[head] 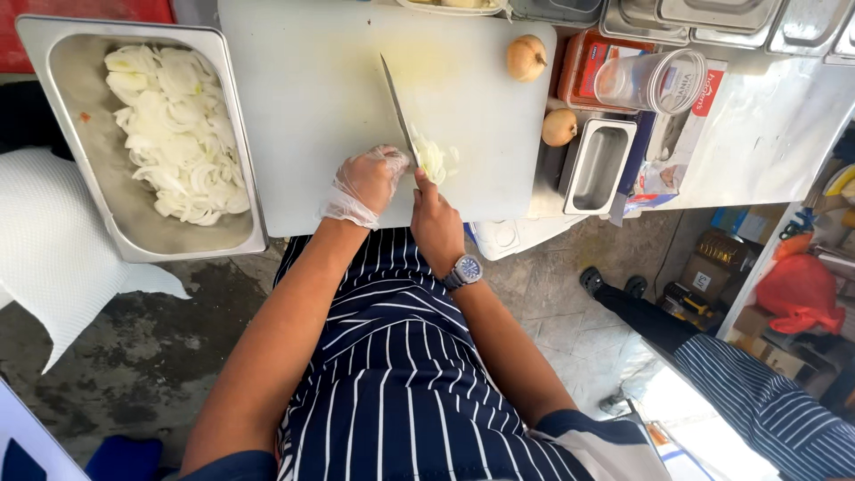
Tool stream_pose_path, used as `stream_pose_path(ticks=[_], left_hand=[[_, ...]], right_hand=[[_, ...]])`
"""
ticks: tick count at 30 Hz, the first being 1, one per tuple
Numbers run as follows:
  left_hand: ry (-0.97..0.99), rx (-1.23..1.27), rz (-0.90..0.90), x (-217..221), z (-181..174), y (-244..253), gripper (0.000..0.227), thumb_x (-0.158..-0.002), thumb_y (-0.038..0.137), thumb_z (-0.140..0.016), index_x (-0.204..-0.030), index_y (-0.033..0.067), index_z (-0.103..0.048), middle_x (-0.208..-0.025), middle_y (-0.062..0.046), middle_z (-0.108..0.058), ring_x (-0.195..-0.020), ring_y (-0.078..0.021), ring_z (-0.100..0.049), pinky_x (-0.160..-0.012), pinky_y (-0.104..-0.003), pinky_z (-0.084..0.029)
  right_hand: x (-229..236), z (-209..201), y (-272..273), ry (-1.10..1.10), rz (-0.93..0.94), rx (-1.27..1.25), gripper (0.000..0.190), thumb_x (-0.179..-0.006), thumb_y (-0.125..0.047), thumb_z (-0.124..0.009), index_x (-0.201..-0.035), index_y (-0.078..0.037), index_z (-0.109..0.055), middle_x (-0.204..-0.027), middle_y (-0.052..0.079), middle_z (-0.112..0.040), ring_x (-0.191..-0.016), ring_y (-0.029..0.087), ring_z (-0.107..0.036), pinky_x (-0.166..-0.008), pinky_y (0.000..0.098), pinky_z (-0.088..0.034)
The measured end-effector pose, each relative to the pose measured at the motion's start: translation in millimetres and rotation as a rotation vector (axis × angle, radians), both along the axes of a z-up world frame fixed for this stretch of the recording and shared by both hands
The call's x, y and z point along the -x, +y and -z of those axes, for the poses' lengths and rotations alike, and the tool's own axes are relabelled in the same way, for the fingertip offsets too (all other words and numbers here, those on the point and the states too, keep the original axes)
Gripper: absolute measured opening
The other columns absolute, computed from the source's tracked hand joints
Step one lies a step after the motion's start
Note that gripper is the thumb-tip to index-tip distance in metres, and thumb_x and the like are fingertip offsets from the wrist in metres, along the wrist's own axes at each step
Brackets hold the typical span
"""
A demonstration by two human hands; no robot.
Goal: The person slices a white onion with a knife on a white cutting board, occasionally peeling layers by hand, and places the slices into a metal container.
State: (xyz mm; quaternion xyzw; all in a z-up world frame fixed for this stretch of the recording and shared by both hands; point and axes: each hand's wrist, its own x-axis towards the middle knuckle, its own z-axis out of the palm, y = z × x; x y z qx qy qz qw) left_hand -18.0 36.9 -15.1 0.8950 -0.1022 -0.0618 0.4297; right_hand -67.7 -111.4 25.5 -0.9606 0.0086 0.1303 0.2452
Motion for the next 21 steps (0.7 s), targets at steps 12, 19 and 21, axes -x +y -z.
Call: stream_pose_path(ticks=[12,19,21], left_hand=[[0.045,0.031,-0.027,13,0,7,0.031,-0.088,0.021,-0.079,-0.114,0.01,-0.066,-0.113,-0.01,-0.072,-0.097,-0.0351,-0.07,-0.079,-0.045,-0.058],[-0.071,0.021,-0.138,2,-3,-14,0.04,-0.082,0.02,-0.082,-0.112,0.0123,-0.057,-0.109,-0.009,-0.071,-0.095,-0.0344,-0.07,-0.077,-0.046,-0.057],[-0.058,0.039,-0.156,1,-5,-12,0.038,-0.083,0.017,-0.081,-0.112,0.013,-0.056,-0.109,-0.007,-0.071,-0.095,-0.0337,-0.07,-0.078,-0.046,-0.057]], right_hand=[[22,34,-13,-0.073,-0.005,0.039,0.033,-0.102,-0.016,-0.057,-0.134,-0.007,-0.055,-0.091,0.022,-0.073,-0.071,0.045,-0.068,-0.059,0.0559,-0.054],[28,18,-18,-0.148,-0.007,0.001,0.033,-0.103,-0.016,-0.057,-0.135,-0.007,-0.055,-0.092,0.022,-0.072,-0.076,0.044,-0.069,-0.063,0.0536,-0.054],[33,13,-20,-0.151,-0.015,0.022,0.033,-0.102,-0.016,-0.058,-0.134,-0.007,-0.055,-0.093,0.022,-0.072,-0.077,0.044,-0.069,-0.063,0.0536,-0.054]])
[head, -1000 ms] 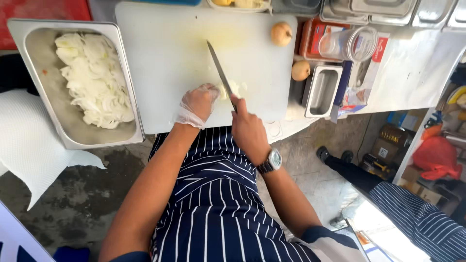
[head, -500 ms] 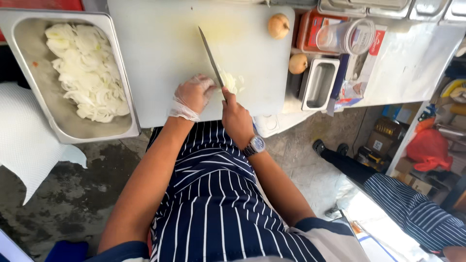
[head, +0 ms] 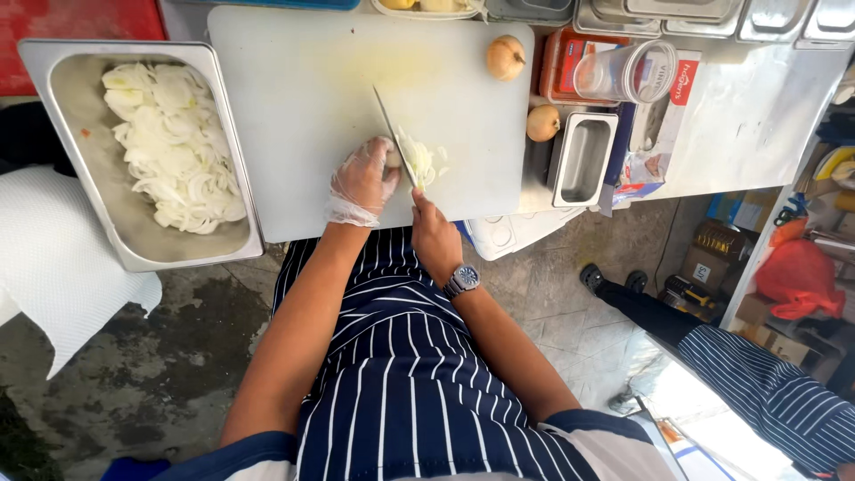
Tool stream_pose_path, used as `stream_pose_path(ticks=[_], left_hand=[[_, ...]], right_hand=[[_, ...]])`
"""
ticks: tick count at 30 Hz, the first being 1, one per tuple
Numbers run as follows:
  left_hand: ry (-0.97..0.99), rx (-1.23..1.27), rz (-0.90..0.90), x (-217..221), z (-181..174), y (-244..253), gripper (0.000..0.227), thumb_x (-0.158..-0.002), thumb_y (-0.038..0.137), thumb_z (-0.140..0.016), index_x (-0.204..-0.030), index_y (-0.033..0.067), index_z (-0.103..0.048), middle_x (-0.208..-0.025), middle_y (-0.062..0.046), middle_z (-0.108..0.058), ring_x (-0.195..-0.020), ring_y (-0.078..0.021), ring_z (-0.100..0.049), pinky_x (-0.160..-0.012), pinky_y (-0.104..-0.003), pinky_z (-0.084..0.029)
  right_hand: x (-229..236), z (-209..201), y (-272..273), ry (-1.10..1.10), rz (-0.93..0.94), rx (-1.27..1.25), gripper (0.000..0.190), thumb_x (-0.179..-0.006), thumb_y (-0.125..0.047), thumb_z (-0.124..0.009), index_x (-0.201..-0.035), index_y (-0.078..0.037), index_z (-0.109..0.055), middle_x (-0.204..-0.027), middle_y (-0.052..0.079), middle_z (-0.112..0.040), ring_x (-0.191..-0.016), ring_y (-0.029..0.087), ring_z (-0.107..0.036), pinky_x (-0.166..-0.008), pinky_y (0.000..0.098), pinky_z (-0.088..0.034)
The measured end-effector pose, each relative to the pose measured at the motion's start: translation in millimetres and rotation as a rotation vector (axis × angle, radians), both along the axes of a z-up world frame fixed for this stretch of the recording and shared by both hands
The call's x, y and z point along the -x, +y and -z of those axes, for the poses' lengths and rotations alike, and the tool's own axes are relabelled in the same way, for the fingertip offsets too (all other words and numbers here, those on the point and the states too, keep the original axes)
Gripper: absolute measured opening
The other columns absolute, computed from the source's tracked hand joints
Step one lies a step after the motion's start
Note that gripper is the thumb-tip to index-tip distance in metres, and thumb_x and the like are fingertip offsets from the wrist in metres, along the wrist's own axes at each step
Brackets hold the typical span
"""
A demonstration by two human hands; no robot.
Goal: The person slices a white onion with a knife on a white cutting board, occasionally peeling layers by hand, and places the slices into a metal container.
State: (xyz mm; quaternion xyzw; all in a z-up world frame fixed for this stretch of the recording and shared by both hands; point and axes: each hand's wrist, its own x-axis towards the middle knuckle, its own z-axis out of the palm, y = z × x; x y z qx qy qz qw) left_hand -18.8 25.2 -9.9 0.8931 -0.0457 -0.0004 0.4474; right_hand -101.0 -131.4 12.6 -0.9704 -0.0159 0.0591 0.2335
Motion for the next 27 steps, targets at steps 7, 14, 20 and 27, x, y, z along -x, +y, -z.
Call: stream_pose_path(ticks=[7,14,20,27], left_hand=[[0.03,-0.147,0.048,7,-19,36,0.047,-0.08,0.02,-0.082,-0.119,0.0139,-0.056,-0.122,-0.011,-0.063,-0.111,-0.0352,-0.065,-0.088,-0.049,-0.054],[-0.419,-0.399,0.269,17,-42,24,0.054,-0.096,0.01,-0.068,-0.143,0.0348,-0.059,-0.161,-0.006,-0.034,-0.144,-0.0334,-0.042,-0.119,-0.061,-0.033],[-0.186,-0.379,0.42,-22,-33,15,0.049,-0.096,0.012,-0.06,-0.133,0.0439,-0.064,-0.169,-0.005,-0.021,-0.153,-0.0368,-0.025,-0.12,-0.071,-0.015],[-0.1,-0.313,0.323,-43,-16,15,0.062,-0.079,0.006,-0.064,-0.135,0.0313,-0.069,-0.165,-0.016,-0.026,-0.146,-0.0409,-0.03,-0.115,-0.065,-0.02]], right_hand=[[-18,-28,3,0.014,0.009,0.015,0.025,-0.099,-0.014,-0.062,-0.122,-0.008,-0.055,-0.093,0.019,-0.072,-0.072,0.041,-0.067,-0.06,0.0519,-0.052],[-28,-74,6,-0.059,0.069,0.08,0.025,-0.093,-0.016,-0.067,-0.107,-0.005,-0.05,-0.08,0.017,-0.068,-0.07,0.039,-0.067,-0.058,0.0515,-0.05],[-22,-126,-7,0.084,0.096,0.078,0.027,-0.094,-0.019,-0.067,-0.11,-0.008,-0.048,-0.072,0.016,-0.068,-0.063,0.04,-0.067,-0.055,0.0524,-0.049],[7,-183,-66,0.324,0.18,0.075,0.035,-0.091,-0.024,-0.066,-0.124,-0.016,-0.054,-0.067,0.015,-0.069,-0.065,0.037,-0.07,-0.059,0.0497,-0.051]])
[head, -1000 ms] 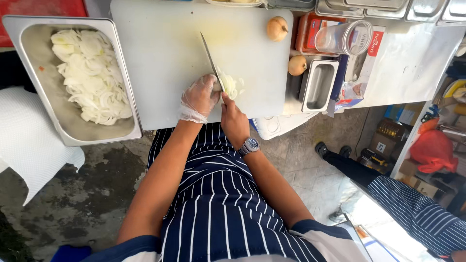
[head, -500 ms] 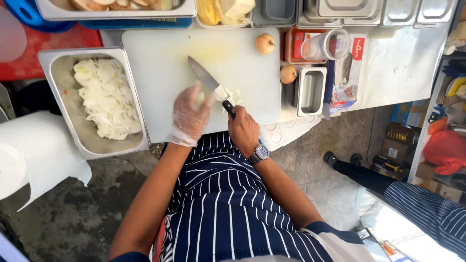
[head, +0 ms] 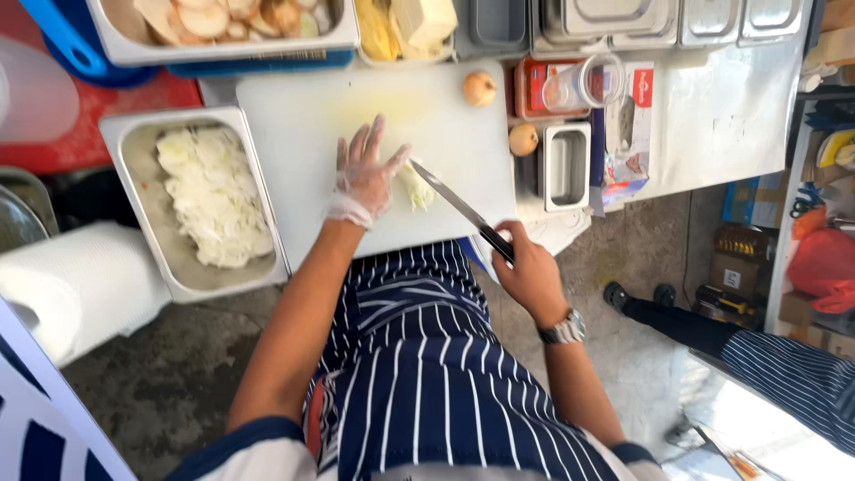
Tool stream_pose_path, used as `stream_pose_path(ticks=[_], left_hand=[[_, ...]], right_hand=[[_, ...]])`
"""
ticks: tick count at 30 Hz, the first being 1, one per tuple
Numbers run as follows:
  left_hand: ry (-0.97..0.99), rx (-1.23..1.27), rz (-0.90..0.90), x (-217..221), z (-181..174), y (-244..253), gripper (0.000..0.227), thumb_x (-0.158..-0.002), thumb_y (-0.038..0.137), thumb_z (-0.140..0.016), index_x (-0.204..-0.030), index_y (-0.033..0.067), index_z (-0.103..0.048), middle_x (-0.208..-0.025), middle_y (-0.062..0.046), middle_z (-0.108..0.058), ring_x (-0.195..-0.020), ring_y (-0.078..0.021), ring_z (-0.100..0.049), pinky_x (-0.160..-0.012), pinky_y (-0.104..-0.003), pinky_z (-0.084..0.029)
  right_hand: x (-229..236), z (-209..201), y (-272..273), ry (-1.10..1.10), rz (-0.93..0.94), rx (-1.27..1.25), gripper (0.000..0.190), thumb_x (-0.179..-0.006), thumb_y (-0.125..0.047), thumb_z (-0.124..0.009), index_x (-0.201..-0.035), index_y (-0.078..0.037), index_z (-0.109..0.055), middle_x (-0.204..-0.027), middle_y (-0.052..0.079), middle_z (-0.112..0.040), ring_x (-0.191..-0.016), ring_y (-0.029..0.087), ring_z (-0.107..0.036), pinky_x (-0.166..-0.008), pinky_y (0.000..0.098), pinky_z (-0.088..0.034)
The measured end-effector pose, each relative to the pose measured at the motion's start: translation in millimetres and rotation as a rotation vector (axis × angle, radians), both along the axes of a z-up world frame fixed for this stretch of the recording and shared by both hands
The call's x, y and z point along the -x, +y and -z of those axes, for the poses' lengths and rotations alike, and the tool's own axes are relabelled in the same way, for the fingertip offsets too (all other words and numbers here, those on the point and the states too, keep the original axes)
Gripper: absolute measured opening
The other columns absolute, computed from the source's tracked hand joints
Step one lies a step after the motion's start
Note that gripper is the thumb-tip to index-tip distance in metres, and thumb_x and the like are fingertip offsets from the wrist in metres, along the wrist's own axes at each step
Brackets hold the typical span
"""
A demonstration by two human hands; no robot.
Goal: The person slices a white onion with a knife on a white cutting board, occasionally peeling layers by hand, and places the slices into a metal container.
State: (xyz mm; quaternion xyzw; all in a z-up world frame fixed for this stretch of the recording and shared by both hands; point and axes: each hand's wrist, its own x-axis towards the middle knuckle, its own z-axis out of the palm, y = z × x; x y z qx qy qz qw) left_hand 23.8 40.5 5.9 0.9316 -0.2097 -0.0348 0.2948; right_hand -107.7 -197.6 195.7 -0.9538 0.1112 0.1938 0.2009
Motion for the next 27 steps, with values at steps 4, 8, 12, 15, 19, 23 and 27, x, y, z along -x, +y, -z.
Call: stream_pose_path(ticks=[4,8,12,15,19,23,27], left_hand=[[-0.061,0.102,-0.097,16,6,2,0.025,-0.092,0.019,-0.071,-0.117,0.0173,-0.074,-0.148,-0.017,-0.051,-0.132,-0.0371,-0.05,-0.111,-0.052,-0.043],[0.102,0.067,-0.126,44,-2,-11,0.013,-0.097,0.029,-0.073,-0.105,0.0183,-0.074,-0.121,-0.005,-0.066,-0.11,-0.0279,-0.068,-0.088,-0.044,-0.058],[0.208,-0.025,-0.092,66,-7,-32,0.025,-0.091,0.032,-0.07,-0.113,0.02,-0.072,-0.117,-0.006,-0.066,-0.084,-0.0308,-0.073,-0.067,-0.047,-0.06],[0.214,-0.124,-0.01,66,11,-44,0.024,-0.093,0.031,-0.065,-0.115,0.0213,-0.069,-0.125,-0.008,-0.065,-0.081,-0.0308,-0.074,-0.067,-0.048,-0.06],[0.169,-0.143,-0.074,63,46,-53,0.023,-0.103,0.031,-0.061,-0.118,0.0147,-0.068,-0.111,-0.009,-0.068,-0.083,-0.031,-0.075,-0.069,-0.047,-0.06],[0.237,-0.186,-0.05,54,65,-61,0.027,-0.105,0.032,-0.059,-0.112,0.0068,-0.069,-0.1,-0.011,-0.07,-0.088,-0.0309,-0.075,-0.074,-0.047,-0.06],[0.111,-0.364,0.168,36,44,-68,0.014,-0.097,0.017,-0.062,-0.093,0.0127,-0.074,-0.117,-0.01,-0.068,-0.095,-0.0299,-0.074,-0.073,-0.044,-0.061]], right_hand=[[4,11,-29,-0.038,-0.015,-0.069,0.039,-0.099,-0.033,-0.066,-0.135,-0.021,-0.061,-0.082,0.016,-0.073,-0.074,0.038,-0.071,-0.063,0.047,-0.053],[20,33,-29,-0.184,-0.071,-0.064,0.039,-0.101,-0.033,-0.064,-0.137,-0.019,-0.059,-0.094,0.015,-0.076,-0.081,0.038,-0.072,-0.065,0.0455,-0.054],[26,46,-14,-0.158,0.025,-0.085,0.042,-0.099,-0.034,-0.066,-0.137,-0.02,-0.059,-0.084,0.013,-0.074,-0.073,0.035,-0.071,-0.062,0.044,-0.052],[26,47,-7,-0.103,0.071,-0.084,0.044,-0.097,-0.034,-0.066,-0.138,-0.02,-0.059,-0.075,0.012,-0.071,-0.066,0.032,-0.071,-0.059,0.0426,-0.05],[25,44,-8,-0.146,0.04,-0.113,0.042,-0.098,-0.033,-0.066,-0.138,-0.019,-0.059,-0.075,0.01,-0.071,-0.065,0.03,-0.07,-0.058,0.0409,-0.05],[22,41,-11,-0.116,0.052,-0.096,0.044,-0.098,-0.035,-0.066,-0.138,-0.02,-0.059,-0.072,0.01,-0.07,-0.063,0.03,-0.07,-0.056,0.0413,-0.048],[23,40,-14,-0.081,0.077,-0.071,0.045,-0.098,-0.036,-0.065,-0.139,-0.02,-0.059,-0.069,0.011,-0.069,-0.06,0.03,-0.069,-0.055,0.0417,-0.048]])
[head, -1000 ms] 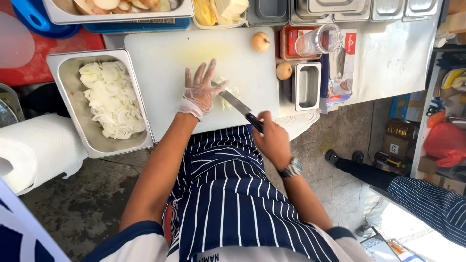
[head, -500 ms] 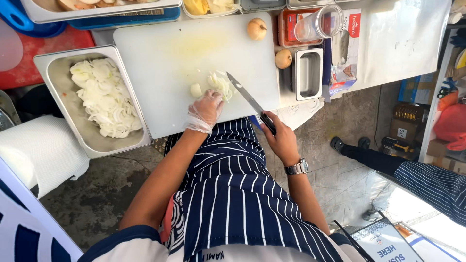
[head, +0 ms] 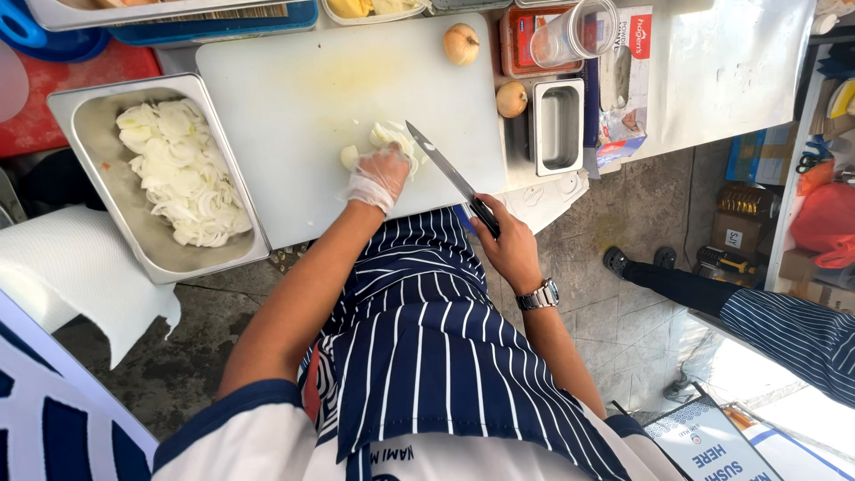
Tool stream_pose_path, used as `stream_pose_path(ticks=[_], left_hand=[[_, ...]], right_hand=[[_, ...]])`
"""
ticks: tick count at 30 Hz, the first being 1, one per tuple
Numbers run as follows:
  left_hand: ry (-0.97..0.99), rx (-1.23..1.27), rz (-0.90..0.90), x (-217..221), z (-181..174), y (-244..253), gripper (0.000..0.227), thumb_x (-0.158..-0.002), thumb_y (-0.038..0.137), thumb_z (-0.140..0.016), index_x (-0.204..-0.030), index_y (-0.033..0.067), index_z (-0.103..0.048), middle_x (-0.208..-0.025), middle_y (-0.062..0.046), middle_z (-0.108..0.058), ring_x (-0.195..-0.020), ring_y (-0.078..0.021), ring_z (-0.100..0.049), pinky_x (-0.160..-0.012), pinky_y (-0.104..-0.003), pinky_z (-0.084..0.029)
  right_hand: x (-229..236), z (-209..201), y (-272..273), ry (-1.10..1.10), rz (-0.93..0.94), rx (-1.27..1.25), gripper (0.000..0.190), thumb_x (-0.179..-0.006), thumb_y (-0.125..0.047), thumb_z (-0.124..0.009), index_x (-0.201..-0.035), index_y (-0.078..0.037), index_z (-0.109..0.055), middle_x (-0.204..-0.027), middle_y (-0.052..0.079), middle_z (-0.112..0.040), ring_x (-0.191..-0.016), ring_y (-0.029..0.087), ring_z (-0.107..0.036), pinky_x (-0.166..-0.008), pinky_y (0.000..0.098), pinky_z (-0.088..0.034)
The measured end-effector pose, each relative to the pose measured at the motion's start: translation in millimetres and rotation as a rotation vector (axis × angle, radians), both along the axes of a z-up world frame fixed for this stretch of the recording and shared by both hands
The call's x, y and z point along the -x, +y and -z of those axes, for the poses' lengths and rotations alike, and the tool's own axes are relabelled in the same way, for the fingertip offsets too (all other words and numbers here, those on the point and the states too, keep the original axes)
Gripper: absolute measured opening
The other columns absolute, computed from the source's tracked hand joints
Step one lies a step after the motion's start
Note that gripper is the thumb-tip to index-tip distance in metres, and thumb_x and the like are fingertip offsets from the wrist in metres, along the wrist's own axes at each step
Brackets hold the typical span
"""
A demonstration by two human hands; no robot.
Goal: The person slices a white onion with a knife on a white cutting board, occasionally peeling layers by hand, and places the slices into a metal container.
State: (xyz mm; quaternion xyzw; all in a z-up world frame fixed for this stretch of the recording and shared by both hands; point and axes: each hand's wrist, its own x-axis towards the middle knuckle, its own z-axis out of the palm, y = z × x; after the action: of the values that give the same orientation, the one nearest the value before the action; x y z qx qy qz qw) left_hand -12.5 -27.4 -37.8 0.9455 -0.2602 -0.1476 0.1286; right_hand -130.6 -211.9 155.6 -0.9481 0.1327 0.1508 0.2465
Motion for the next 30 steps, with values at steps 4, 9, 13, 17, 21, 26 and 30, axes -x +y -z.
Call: stream_pose_path(ticks=[4,9,13,17,21,26,30], left_hand=[[0.129,0.265,-0.121,-18,-52,20,0.006,-0.084,0.025,-0.073,-0.084,0.0207,-0.076,-0.115,-0.009,-0.068,-0.091,-0.0304,-0.072,-0.074,-0.045,-0.057],[0.285,0.592,-0.279,-17,-84,49,0.01,-0.084,0.025,-0.078,-0.092,0.0196,-0.075,-0.112,-0.002,-0.073,-0.083,-0.0231,-0.073,-0.08,-0.036,-0.058],[0.37,0.565,-0.306,-15,-75,58,0.012,-0.089,0.026,-0.074,-0.098,0.0174,-0.073,-0.1,-0.002,-0.077,-0.084,-0.0216,-0.074,-0.083,-0.035,-0.06],[0.181,0.382,-0.038,-11,-50,41,0.014,-0.089,0.02,-0.068,-0.1,0.0159,-0.076,-0.1,-0.011,-0.075,-0.09,-0.0316,-0.072,-0.081,-0.043,-0.056],[0.214,0.101,0.035,-15,-24,8,0.021,-0.097,0.013,-0.054,-0.101,0.0129,-0.075,-0.109,-0.015,-0.073,-0.101,-0.0368,-0.071,-0.084,-0.046,-0.057],[0.22,-0.02,0.119,-21,-4,-16,0.024,-0.096,0.012,-0.054,-0.106,0.0094,-0.076,-0.112,-0.016,-0.073,-0.106,-0.0374,-0.071,-0.085,-0.048,-0.059],[0.236,-0.075,0.16,-19,-2,-21,0.025,-0.099,0.011,-0.053,-0.107,0.0068,-0.077,-0.113,-0.017,-0.074,-0.107,-0.037,-0.072,-0.085,-0.047,-0.061]], right_hand=[[5,0,-3,-0.184,-0.087,-0.039,0.041,-0.101,-0.035,-0.064,-0.138,-0.019,-0.06,-0.078,0.009,-0.072,-0.066,0.028,-0.07,-0.057,0.0391,-0.05],[8,0,-7,-0.007,0.039,-0.013,0.043,-0.098,-0.035,-0.065,-0.138,-0.021,-0.06,-0.064,0.011,-0.066,-0.059,0.03,-0.067,-0.056,0.0419,-0.047],[11,5,-10,-0.052,0.018,-0.025,0.044,-0.098,-0.035,-0.065,-0.138,-0.02,-0.06,-0.066,0.01,-0.067,-0.062,0.031,-0.069,-0.056,0.0421,-0.047],[14,9,-10,-0.079,0.012,-0.058,0.043,-0.098,-0.035,-0.064,-0.138,-0.02,-0.06,-0.069,0.011,-0.068,-0.063,0.031,-0.069,-0.057,0.0418,-0.048],[20,10,-7,-0.063,0.036,-0.047,0.043,-0.098,-0.035,-0.065,-0.138,-0.02,-0.061,-0.069,0.012,-0.068,-0.064,0.032,-0.069,-0.058,0.0425,-0.048],[24,13,-7,-0.09,0.054,-0.048,0.044,-0.098,-0.037,-0.065,-0.137,-0.019,-0.061,-0.071,0.011,-0.07,-0.064,0.031,-0.07,-0.058,0.0418,-0.049],[37,14,-7,-0.054,0.088,-0.044,0.045,-0.097,-0.038,-0.066,-0.137,-0.019,-0.061,-0.072,0.012,-0.07,-0.065,0.031,-0.071,-0.058,0.0417,-0.049]])
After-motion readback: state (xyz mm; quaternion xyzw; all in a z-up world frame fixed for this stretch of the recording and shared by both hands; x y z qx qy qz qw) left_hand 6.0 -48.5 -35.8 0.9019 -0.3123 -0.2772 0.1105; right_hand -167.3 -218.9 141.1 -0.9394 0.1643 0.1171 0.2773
